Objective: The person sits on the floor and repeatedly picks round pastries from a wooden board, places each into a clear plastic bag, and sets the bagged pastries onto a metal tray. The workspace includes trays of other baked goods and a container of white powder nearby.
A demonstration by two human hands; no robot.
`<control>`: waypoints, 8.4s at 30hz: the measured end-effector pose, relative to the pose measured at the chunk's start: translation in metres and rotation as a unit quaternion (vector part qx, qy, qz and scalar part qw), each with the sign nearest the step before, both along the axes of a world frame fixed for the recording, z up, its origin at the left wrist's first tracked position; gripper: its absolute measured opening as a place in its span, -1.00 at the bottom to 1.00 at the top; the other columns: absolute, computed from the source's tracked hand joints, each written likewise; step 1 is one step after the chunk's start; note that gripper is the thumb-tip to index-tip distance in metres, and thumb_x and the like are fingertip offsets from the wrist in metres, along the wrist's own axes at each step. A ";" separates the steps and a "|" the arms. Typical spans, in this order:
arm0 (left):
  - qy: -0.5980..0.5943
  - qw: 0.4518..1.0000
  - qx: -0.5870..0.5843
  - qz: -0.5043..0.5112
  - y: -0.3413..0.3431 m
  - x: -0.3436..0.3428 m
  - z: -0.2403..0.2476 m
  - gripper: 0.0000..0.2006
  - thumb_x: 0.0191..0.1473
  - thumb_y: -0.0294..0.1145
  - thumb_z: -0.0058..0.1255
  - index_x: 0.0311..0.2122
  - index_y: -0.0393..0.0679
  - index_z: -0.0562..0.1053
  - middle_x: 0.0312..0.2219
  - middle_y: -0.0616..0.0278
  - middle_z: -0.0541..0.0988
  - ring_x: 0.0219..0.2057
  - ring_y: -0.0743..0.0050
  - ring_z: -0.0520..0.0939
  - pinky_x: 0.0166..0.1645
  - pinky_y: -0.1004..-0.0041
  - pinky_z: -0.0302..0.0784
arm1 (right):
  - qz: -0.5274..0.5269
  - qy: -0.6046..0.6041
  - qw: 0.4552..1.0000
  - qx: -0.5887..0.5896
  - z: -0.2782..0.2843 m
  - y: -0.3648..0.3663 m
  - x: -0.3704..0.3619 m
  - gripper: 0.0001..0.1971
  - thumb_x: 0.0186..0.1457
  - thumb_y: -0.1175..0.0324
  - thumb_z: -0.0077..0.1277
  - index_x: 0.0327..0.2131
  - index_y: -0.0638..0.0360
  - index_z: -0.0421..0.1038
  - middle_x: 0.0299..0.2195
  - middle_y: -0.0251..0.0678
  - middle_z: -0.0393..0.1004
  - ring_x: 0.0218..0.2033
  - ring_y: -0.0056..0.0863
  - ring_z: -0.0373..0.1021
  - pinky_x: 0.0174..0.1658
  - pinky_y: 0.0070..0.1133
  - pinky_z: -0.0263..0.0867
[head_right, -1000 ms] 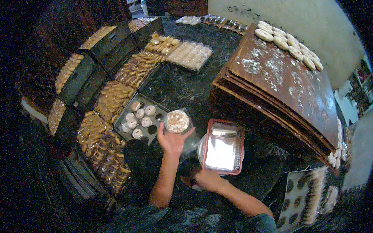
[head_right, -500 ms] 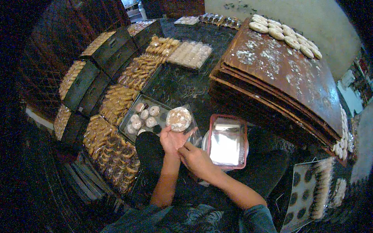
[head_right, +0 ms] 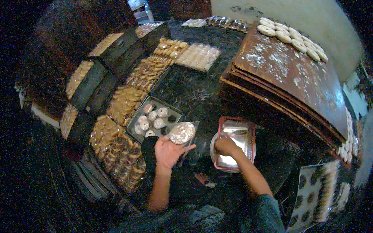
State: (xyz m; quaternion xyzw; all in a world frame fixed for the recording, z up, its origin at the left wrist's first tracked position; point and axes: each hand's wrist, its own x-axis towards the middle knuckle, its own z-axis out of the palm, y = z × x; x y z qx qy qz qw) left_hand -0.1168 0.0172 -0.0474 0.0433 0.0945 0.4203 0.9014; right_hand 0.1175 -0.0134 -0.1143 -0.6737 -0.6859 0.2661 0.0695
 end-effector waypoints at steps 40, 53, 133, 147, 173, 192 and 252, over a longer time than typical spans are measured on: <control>0.434 0.838 0.280 -0.176 -0.139 0.235 -0.017 -0.62 -0.08 -0.61 0.05 -0.08 -0.25 0.32 -0.39 0.32 0.42 -0.46 0.72 0.41 -0.41 0.71 0.32 | -0.551 0.595 0.512 0.284 0.023 -0.256 0.097 -0.91 -0.01 0.48 0.03 -0.40 0.28 0.44 -0.51 -0.42 0.38 -0.51 -0.72 0.27 -0.42 -0.76 0.18; 0.557 0.735 0.385 -0.033 -0.141 0.197 -0.046 -0.83 -0.06 -0.52 0.08 -0.45 -0.21 0.29 -0.65 0.51 0.22 -0.60 0.78 0.17 -0.46 0.70 0.08 | -0.538 0.092 0.757 0.360 0.014 -0.255 0.060 -0.90 -0.09 0.40 0.03 -0.55 0.20 0.47 -0.44 -0.30 0.28 -0.30 -0.33 0.18 -0.16 -0.45 0.07; 0.520 0.432 0.709 -0.200 -0.042 0.001 -0.006 -0.66 -0.07 -0.25 0.01 -0.16 -0.15 0.43 -0.09 0.05 0.40 -0.03 0.13 0.40 0.07 0.26 0.24 | -0.073 -0.116 0.991 -0.010 -0.151 0.008 0.084 -0.58 -0.23 0.24 0.17 -0.26 0.27 0.37 -0.07 -0.09 0.19 -0.01 -0.04 0.13 -0.10 -0.16 0.22; 0.569 0.304 0.760 -0.079 0.026 -0.023 0.005 -0.78 -0.04 -0.48 -0.03 -0.22 -0.22 0.42 -0.24 0.05 0.49 -0.23 0.11 0.53 -0.19 0.36 0.45 | -0.035 -0.039 0.997 -0.062 -0.151 0.017 0.090 -0.96 -0.17 0.44 -0.03 -0.55 0.14 0.41 -0.45 -0.15 0.48 -0.37 -0.23 0.42 -0.29 -0.36 0.29; 0.134 0.931 0.210 -0.268 0.015 0.063 -0.005 -0.39 0.04 -0.03 -0.14 0.17 0.03 0.04 0.15 -0.06 0.06 0.07 -0.21 0.25 0.01 -0.22 0.21 | 0.284 0.132 0.923 0.224 0.062 -0.110 0.021 -0.42 -0.24 0.42 0.09 -0.02 0.18 0.23 0.17 0.09 -0.14 0.11 0.08 0.03 0.13 -0.31 0.07; 0.100 0.960 0.262 0.023 -0.075 0.120 0.002 -0.28 -0.13 -0.07 0.09 0.11 -0.13 0.10 0.12 0.06 0.11 0.10 0.04 0.22 0.11 0.03 0.20 | -0.007 0.311 0.924 0.222 0.103 -0.101 0.001 -0.37 -0.13 0.14 0.15 0.04 0.10 0.21 0.17 0.05 -0.09 0.09 0.00 0.10 0.06 -0.34 0.12; 0.018 0.943 -0.098 0.318 0.048 0.028 -0.050 -0.41 -0.05 0.24 -0.20 -0.07 -0.03 0.30 -0.04 0.06 0.31 0.06 0.07 0.28 0.03 -0.05 0.20 | 0.097 0.144 0.976 0.129 0.123 0.088 -0.042 0.03 -0.40 0.11 0.26 0.14 0.33 -0.10 -0.12 0.07 0.34 -0.12 -0.06 0.32 -0.03 -0.40 0.21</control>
